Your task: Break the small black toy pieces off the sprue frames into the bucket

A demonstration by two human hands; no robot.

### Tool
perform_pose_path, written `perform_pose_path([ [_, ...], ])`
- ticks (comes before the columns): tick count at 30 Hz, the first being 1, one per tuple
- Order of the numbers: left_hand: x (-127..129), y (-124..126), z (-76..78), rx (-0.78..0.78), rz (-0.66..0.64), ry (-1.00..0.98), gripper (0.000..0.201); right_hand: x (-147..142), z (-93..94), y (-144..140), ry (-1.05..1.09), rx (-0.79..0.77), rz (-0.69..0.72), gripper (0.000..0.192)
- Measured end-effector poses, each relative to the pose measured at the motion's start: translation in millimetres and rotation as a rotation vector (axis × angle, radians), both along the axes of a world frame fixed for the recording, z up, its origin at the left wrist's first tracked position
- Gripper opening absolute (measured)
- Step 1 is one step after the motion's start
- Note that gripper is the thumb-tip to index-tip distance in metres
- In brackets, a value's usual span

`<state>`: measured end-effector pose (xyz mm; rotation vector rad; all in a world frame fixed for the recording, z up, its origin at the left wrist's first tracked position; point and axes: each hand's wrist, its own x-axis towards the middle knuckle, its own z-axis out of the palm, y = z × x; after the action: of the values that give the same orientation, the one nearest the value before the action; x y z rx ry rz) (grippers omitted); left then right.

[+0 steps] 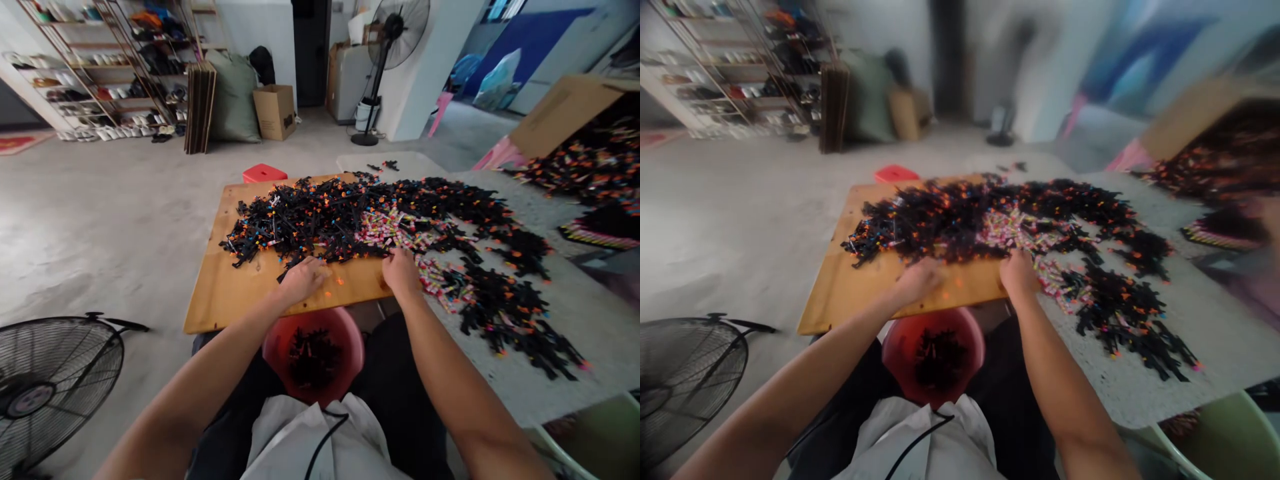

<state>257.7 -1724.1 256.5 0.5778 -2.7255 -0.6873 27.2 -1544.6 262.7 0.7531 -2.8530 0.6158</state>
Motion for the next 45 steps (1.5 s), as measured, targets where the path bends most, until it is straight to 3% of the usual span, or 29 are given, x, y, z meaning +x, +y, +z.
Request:
perform_pose_path([
  [4,-28.0,4.9,-0.1,-0.189,0.137,-0.086,0.055,-18.1,3.7,-3.6,0.007,0.081,-0.072,0.049],
  [8,-39.9,4.1,2.4,-0.216,0.168,-0.219,0.048,-16.6,1.3,-3.4,0.04,0.197,0.084,0.045],
  [14,-26.5,-2.9,3.5,-0.19,0.153,-0.259,0.051,-19.4,-13.0,5.7,0.047,0.181,0.291,0.036],
  [20,-7.3,-13.9,-4.8,-0.097,0.165,-0.16,0.041,-32.5,-13.8,10.2,-0.17,0.085,0.479,0.029],
  [24,4.2,-12.6,-6.0,-0.171,0.135,-0.111,0.043,-36.7,-11.2,10.2,-0.126,0.05,0.406,0.04],
  [27,-0.8,-1.3,0.6,-0.254,0.178,-0.074,0.036,-32.6,-11.5,8.7,-0.039,0.154,0.391,0.051],
  [30,-27.7,15.4,7.9,-0.327,0.005,-0.008,0.039,-21.3,-11.0,6.3,0.014,0.275,0.392,0.048],
  [33,-69.2,29.9,10.5,-0.395,-0.254,0.038,0.043,-7.8,-8.5,5.3,0.036,0.332,0.38,0.042],
  [35,-95.6,36.4,10.0,-0.425,-0.357,0.037,0.045,-0.6,-6.5,6.1,0.054,0.362,0.365,0.036],
  [40,-131.2,40.0,8.3,-0.461,-0.385,-0.067,0.038,6.4,-4.6,11.5,0.059,0.345,0.446,0.031],
  [45,-125.4,22.3,4.7,-0.45,-0.414,-0.032,0.034,2.3,-9.1,20.5,-0.011,0.216,0.384,0.025],
])
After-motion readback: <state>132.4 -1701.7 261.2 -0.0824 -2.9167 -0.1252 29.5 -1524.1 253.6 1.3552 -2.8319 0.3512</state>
